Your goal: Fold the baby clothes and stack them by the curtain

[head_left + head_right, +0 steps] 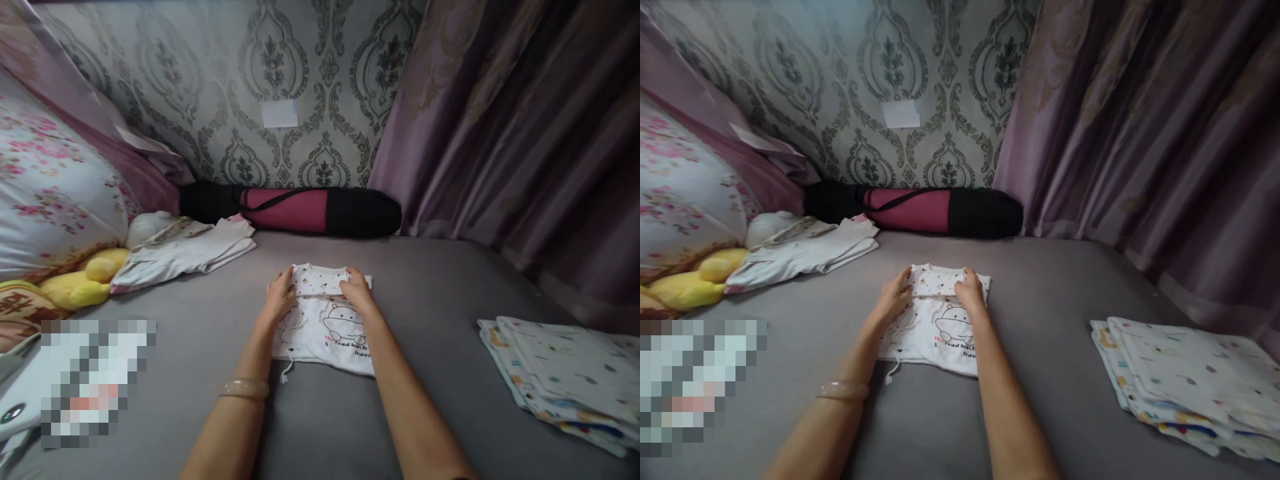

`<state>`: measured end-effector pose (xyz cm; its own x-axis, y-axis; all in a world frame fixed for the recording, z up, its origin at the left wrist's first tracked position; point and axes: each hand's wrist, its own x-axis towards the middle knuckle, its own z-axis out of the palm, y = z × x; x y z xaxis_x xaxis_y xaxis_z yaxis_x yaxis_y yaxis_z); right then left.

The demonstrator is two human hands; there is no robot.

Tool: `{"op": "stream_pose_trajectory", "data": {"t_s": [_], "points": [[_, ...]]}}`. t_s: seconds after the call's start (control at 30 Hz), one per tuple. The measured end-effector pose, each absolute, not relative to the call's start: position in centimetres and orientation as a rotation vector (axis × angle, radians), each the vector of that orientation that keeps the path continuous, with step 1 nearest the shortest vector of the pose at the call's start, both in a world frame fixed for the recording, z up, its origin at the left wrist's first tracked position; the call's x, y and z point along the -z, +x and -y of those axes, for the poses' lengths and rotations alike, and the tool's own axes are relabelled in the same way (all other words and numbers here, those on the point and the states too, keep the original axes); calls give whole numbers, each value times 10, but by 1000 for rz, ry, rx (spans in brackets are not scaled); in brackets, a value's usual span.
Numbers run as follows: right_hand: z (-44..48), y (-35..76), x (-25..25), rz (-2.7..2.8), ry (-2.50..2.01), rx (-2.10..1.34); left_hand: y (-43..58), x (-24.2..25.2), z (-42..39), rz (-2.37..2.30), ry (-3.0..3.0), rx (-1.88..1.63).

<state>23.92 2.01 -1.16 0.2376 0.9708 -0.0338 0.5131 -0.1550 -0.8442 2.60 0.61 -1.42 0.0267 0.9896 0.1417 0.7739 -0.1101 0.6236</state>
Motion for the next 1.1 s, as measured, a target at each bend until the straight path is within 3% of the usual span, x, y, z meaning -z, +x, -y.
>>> {"op": "stream_pose_trajectory", "data": {"t_s": [0.33, 0.47, 0.8, 1.1], "points": [[16, 231, -30, 1727, -2105, -316, 27, 7, -3, -1863, 1983, -656], [22, 214, -32, 1946, -1958, -100, 24, 1, 2, -1880, 2054, -704], [26, 191, 3, 2196, -1918, -233, 15, -9, 11, -1852, 2092, -398], [15, 182, -25, 2313, -2025, -331, 15, -14, 14, -1993, 1963, -375]]}}
